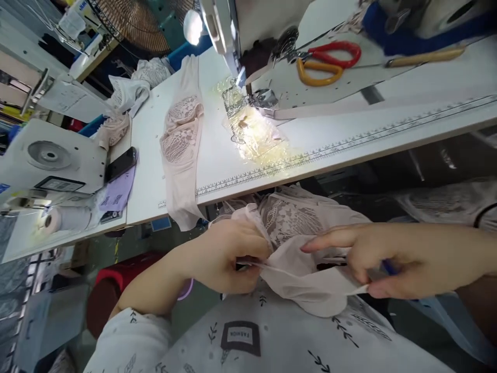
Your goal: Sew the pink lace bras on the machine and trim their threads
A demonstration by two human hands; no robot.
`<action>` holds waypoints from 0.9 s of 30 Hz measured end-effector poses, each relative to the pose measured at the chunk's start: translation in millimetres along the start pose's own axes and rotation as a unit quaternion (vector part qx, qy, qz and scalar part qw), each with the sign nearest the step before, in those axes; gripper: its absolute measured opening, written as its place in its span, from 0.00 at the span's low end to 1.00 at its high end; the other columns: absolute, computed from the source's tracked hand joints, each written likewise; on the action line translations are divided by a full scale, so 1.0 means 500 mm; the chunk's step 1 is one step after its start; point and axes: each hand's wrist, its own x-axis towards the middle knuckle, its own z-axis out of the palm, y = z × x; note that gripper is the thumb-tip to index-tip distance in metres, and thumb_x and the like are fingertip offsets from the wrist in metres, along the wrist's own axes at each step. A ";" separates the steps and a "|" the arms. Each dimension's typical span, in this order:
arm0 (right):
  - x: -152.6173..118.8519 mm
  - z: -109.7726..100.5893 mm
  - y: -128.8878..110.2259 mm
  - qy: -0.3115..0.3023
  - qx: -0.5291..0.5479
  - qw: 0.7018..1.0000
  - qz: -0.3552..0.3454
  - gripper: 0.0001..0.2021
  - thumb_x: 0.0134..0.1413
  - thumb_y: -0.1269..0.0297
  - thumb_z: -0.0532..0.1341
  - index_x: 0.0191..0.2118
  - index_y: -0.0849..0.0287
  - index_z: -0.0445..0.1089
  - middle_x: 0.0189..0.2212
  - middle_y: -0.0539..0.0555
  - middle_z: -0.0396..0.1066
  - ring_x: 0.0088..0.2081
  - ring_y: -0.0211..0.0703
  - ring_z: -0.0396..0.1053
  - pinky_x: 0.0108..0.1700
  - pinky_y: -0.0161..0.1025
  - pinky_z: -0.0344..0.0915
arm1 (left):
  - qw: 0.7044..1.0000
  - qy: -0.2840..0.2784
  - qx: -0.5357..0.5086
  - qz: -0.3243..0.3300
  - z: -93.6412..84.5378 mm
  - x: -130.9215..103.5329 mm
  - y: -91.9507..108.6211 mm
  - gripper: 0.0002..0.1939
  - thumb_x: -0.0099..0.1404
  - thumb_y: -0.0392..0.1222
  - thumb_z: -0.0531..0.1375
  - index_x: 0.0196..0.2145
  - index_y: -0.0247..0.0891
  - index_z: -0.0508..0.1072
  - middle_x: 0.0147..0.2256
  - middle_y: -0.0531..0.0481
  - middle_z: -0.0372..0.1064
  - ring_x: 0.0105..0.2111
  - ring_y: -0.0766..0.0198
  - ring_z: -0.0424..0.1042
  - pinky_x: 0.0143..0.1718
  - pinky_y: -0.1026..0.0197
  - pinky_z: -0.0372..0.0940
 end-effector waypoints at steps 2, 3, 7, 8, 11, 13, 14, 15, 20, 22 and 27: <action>0.020 0.018 -0.004 -0.027 0.025 0.999 -0.011 0.17 0.49 0.45 0.65 0.29 0.53 0.68 0.30 0.53 0.68 0.36 0.46 0.70 0.32 0.38 0.69 | 1.000 -0.031 0.002 -0.003 -0.005 0.004 0.007 0.07 0.52 0.31 0.53 0.24 0.41 0.57 0.24 0.50 0.66 0.27 0.64 0.65 0.31 0.62 0.62; 0.036 0.021 -0.005 -0.043 0.040 0.998 -0.017 0.17 0.47 0.45 0.66 0.31 0.53 0.68 0.30 0.52 0.69 0.36 0.46 0.70 0.33 0.38 0.69 | 0.999 -0.044 0.006 -0.012 -0.008 0.005 0.012 0.08 0.52 0.31 0.53 0.24 0.41 0.56 0.24 0.51 0.64 0.26 0.64 0.63 0.29 0.62 0.61; 0.124 0.026 -0.008 -0.184 0.147 0.969 -0.070 0.21 0.40 0.47 0.70 0.35 0.53 0.67 0.31 0.49 0.70 0.33 0.43 0.70 0.31 0.36 0.69 | 0.995 -0.065 0.030 -0.068 -0.028 0.004 0.039 0.10 0.51 0.31 0.53 0.24 0.41 0.52 0.22 0.54 0.59 0.23 0.67 0.56 0.23 0.63 0.54; 0.143 0.030 -0.010 -0.228 0.181 0.953 -0.087 0.22 0.38 0.48 0.71 0.36 0.53 0.66 0.31 0.48 0.70 0.32 0.41 0.70 0.31 0.35 0.69 | 0.994 -0.066 0.031 -0.083 -0.033 0.002 0.044 0.10 0.51 0.31 0.53 0.23 0.41 0.52 0.22 0.54 0.58 0.23 0.67 0.55 0.23 0.63 0.53; 0.172 0.054 -0.016 -0.248 0.230 0.934 -0.113 0.21 0.39 0.54 0.72 0.36 0.53 0.63 0.31 0.45 0.70 0.28 0.37 0.68 0.26 0.32 0.66 | 0.989 -0.064 0.012 -0.131 -0.043 -0.009 0.051 0.09 0.50 0.31 0.53 0.24 0.40 0.54 0.22 0.56 0.57 0.23 0.69 0.54 0.24 0.64 0.54; 0.167 0.073 -0.017 -0.193 0.216 0.950 -0.113 0.17 0.45 0.56 0.69 0.36 0.53 0.61 0.29 0.46 0.69 0.26 0.37 0.66 0.24 0.33 0.63 | 0.985 -0.055 -0.013 -0.162 -0.045 -0.019 0.048 0.07 0.51 0.31 0.53 0.25 0.39 0.57 0.23 0.56 0.57 0.23 0.70 0.54 0.25 0.65 0.55; 0.160 0.081 -0.016 -0.175 0.204 0.956 -0.116 0.14 0.49 0.56 0.66 0.35 0.52 0.61 0.28 0.46 0.69 0.26 0.37 0.65 0.23 0.34 0.62 | 0.983 -0.047 -0.023 -0.175 -0.044 -0.024 0.045 0.06 0.51 0.31 0.53 0.25 0.39 0.58 0.23 0.57 0.57 0.23 0.70 0.54 0.24 0.66 0.54; 0.153 0.087 -0.014 -0.166 0.193 0.960 -0.120 0.11 0.52 0.57 0.64 0.35 0.52 0.61 0.27 0.47 0.68 0.25 0.38 0.65 0.24 0.35 0.61 | 0.982 -0.038 -0.030 -0.185 -0.043 -0.029 0.041 0.06 0.50 0.31 0.53 0.25 0.39 0.58 0.22 0.57 0.56 0.22 0.70 0.54 0.23 0.66 0.53; 0.145 0.095 -0.005 -0.225 0.180 0.954 -0.088 0.09 0.53 0.56 0.62 0.34 0.55 0.64 0.30 0.52 0.68 0.29 0.41 0.66 0.29 0.38 0.62 | 0.974 -0.020 -0.035 -0.223 -0.036 -0.039 0.024 0.05 0.49 0.33 0.53 0.23 0.38 0.57 0.21 0.57 0.53 0.22 0.70 0.52 0.21 0.65 0.50; 0.152 0.093 -0.005 -0.266 0.201 0.940 -0.071 0.10 0.52 0.57 0.62 0.31 0.57 0.65 0.33 0.53 0.67 0.31 0.41 0.66 0.31 0.37 0.62 | 0.973 -0.022 -0.034 -0.225 -0.037 -0.039 0.022 0.05 0.49 0.33 0.52 0.24 0.38 0.57 0.21 0.57 0.53 0.22 0.70 0.52 0.21 0.65 0.49; 0.169 0.075 -0.016 -0.359 0.305 0.880 -0.062 0.06 0.48 0.66 0.61 0.24 0.58 0.64 0.34 0.51 0.61 0.32 0.37 0.63 0.31 0.34 0.62 | 0.976 -0.048 -0.018 -0.214 -0.049 -0.035 0.024 0.06 0.49 0.32 0.52 0.23 0.39 0.56 0.21 0.58 0.52 0.22 0.70 0.50 0.22 0.64 0.49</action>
